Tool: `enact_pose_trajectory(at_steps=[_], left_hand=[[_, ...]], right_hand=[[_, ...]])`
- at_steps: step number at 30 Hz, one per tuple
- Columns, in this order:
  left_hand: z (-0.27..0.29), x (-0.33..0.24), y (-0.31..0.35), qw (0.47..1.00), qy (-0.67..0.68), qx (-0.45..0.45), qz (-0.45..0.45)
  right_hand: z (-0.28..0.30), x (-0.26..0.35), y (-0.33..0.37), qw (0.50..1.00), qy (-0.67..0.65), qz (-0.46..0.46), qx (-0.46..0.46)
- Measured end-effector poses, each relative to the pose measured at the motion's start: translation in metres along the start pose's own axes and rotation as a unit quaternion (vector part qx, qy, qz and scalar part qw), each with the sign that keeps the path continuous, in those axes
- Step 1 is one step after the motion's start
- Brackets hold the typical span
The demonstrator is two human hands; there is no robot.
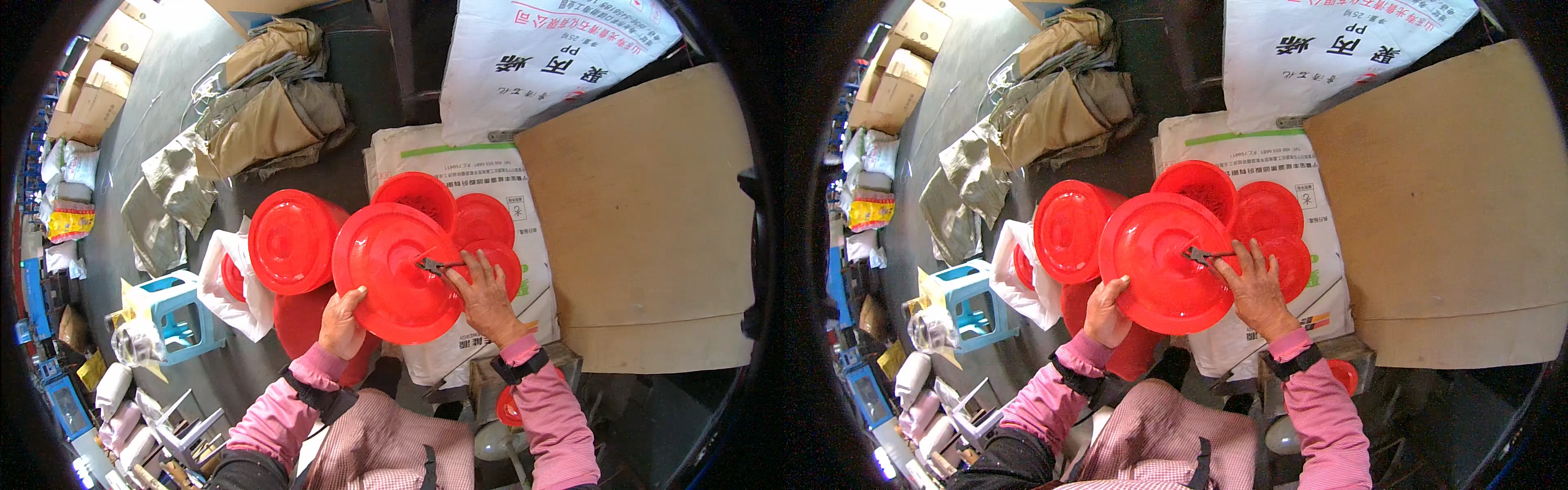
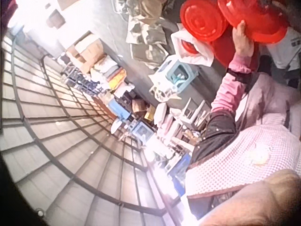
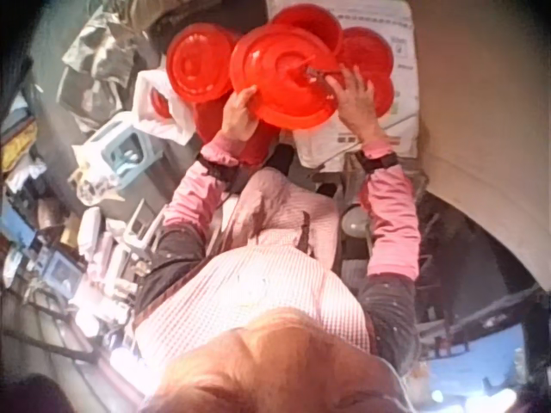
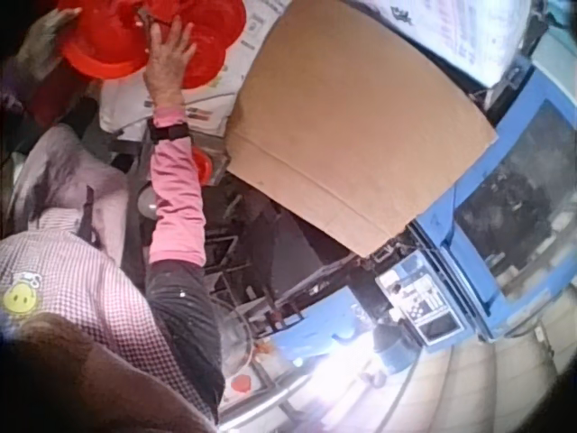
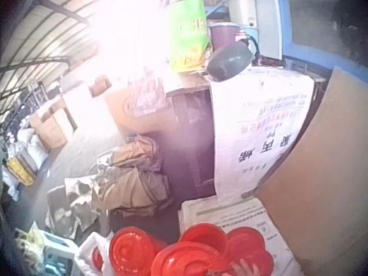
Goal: The person assembles plastic buckets by attaching handles to blue buckets and trimming red bucket rims with pliers. They then place a cardboard sheet under a machine nozzle and pack red buckets into a white sack.
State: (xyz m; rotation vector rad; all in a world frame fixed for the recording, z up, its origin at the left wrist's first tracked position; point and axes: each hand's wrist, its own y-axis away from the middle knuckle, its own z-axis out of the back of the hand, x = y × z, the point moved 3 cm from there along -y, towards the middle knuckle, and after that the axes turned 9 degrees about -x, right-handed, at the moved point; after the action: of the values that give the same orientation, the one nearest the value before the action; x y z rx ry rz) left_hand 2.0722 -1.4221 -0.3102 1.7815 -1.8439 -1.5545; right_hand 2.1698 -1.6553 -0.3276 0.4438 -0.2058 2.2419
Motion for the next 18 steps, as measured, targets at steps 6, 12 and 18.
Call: enact_pose_trajectory(at_steps=[6, 12, 18], left_hand=[[-0.004, -0.006, -0.017, 0.998, -0.017, 0.022, -0.064], [-0.02, -0.011, -0.039, 0.936, -0.3, 0.032, -0.183], [-0.054, -0.002, -0.068, 0.711, -0.617, 0.037, -0.337]], right_hand=[[-0.012, 0.011, -0.018, 0.999, -0.022, -0.015, -0.021], [-0.059, 0.017, -0.026, 0.956, -0.246, -0.149, 0.054], [-0.111, 0.017, -0.037, 0.801, -0.506, -0.315, 0.062]])
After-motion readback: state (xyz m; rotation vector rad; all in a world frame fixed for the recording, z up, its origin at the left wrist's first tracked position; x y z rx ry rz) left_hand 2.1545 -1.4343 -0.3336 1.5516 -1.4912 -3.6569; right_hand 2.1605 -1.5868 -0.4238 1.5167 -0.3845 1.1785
